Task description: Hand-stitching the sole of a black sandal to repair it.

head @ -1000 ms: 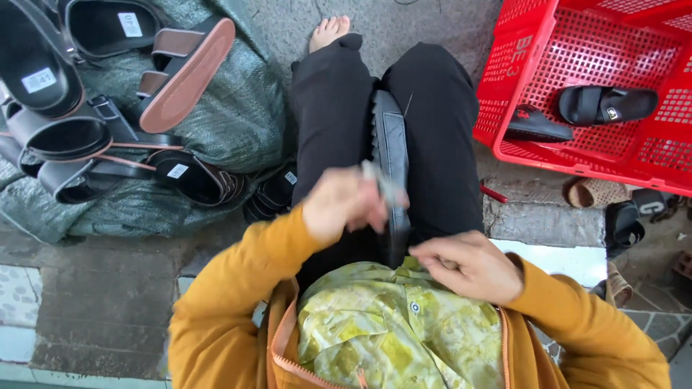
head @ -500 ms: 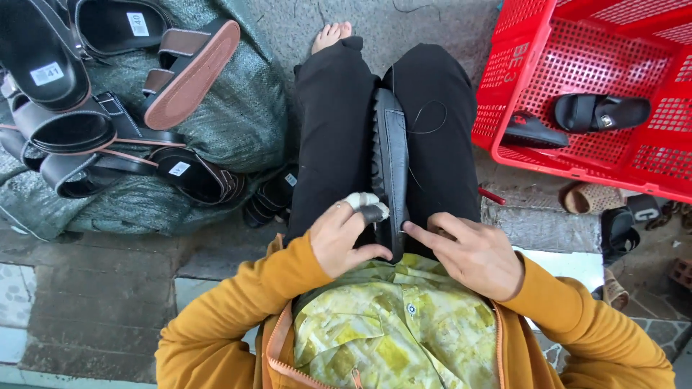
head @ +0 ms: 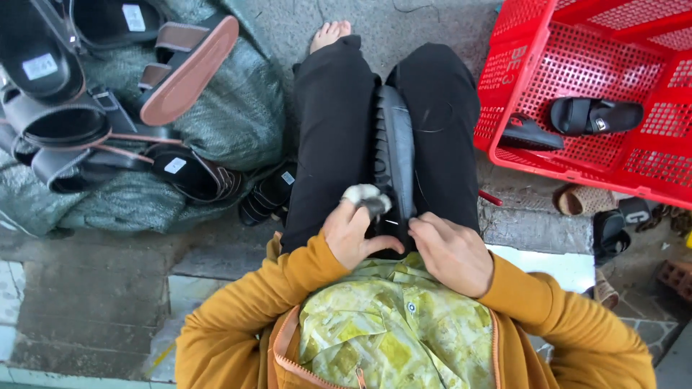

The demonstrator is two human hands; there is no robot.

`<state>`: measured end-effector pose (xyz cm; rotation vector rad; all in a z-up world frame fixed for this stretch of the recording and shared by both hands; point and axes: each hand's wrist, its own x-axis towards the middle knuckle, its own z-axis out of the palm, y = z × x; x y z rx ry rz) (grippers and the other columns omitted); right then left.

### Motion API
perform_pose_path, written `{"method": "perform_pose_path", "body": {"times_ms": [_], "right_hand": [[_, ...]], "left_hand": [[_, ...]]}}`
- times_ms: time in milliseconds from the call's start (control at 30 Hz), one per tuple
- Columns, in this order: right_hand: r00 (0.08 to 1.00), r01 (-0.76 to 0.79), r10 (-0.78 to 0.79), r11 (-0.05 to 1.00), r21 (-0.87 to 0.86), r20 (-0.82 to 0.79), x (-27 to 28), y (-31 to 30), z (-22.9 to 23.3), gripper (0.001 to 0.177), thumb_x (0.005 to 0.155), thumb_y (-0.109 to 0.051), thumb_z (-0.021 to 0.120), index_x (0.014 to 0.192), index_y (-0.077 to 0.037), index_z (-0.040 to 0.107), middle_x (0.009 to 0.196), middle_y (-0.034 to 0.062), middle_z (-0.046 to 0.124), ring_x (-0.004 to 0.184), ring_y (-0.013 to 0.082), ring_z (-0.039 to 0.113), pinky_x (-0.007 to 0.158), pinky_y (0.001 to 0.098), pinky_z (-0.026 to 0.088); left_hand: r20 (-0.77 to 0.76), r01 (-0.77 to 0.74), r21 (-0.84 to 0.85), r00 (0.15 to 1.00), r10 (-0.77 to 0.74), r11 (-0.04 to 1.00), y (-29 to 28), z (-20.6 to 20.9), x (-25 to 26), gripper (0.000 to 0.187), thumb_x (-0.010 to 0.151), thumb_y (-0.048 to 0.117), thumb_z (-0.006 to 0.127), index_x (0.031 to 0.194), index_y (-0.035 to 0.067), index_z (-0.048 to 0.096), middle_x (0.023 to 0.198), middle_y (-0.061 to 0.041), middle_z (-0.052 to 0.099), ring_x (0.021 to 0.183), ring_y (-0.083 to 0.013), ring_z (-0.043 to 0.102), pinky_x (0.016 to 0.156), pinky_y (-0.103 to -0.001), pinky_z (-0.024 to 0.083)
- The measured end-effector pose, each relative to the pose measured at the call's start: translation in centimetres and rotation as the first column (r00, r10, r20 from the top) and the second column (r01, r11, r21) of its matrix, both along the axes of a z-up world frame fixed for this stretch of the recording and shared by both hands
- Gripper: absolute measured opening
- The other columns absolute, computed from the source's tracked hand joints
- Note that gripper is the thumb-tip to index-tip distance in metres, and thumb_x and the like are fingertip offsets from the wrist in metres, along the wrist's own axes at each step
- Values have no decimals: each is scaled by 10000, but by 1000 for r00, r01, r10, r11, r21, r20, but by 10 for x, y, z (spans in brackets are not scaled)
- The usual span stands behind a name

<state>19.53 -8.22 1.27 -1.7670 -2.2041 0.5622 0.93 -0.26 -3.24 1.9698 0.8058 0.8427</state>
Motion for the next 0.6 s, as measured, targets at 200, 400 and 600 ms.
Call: {"method": "perform_pose_path", "body": {"times_ms": [200, 400, 600], "right_hand": [[978, 84, -94, 994, -65, -187, 8, -13, -5, 227, 863, -196, 626, 1085, -153, 621, 862, -5, 644, 697, 229, 688, 527, 305, 546], [978, 117, -96, 987, 110, -183, 5, -6, 7, 265, 858, -197, 652, 1117, -142, 662, 913, 13, 680, 713, 203, 689, 618, 275, 550], [953, -14, 93, 964, -264, 288, 35, 9, 70, 449, 863, -219, 467, 1302, -314, 486, 1232, 22, 422, 491, 138, 633, 545, 318, 604]], "left_hand": [[464, 326, -690, 885, 49, 647, -13, 16, -24, 186, 686, 136, 862, 762, 59, 712, 967, -127, 643, 730, -122, 631, 570, -179, 512], [294, 199, -875, 943, 157, 441, -23, -25, -11, 248, 810, -18, 690, 1017, -7, 554, 723, -173, 683, 456, -163, 639, 405, -218, 514], [96, -27, -144, 995, 41, 989, 2, 39, 4, 410, 760, 385, 769, 1035, 100, 662, 907, -97, 582, 799, -261, 659, 682, -323, 568]]}}
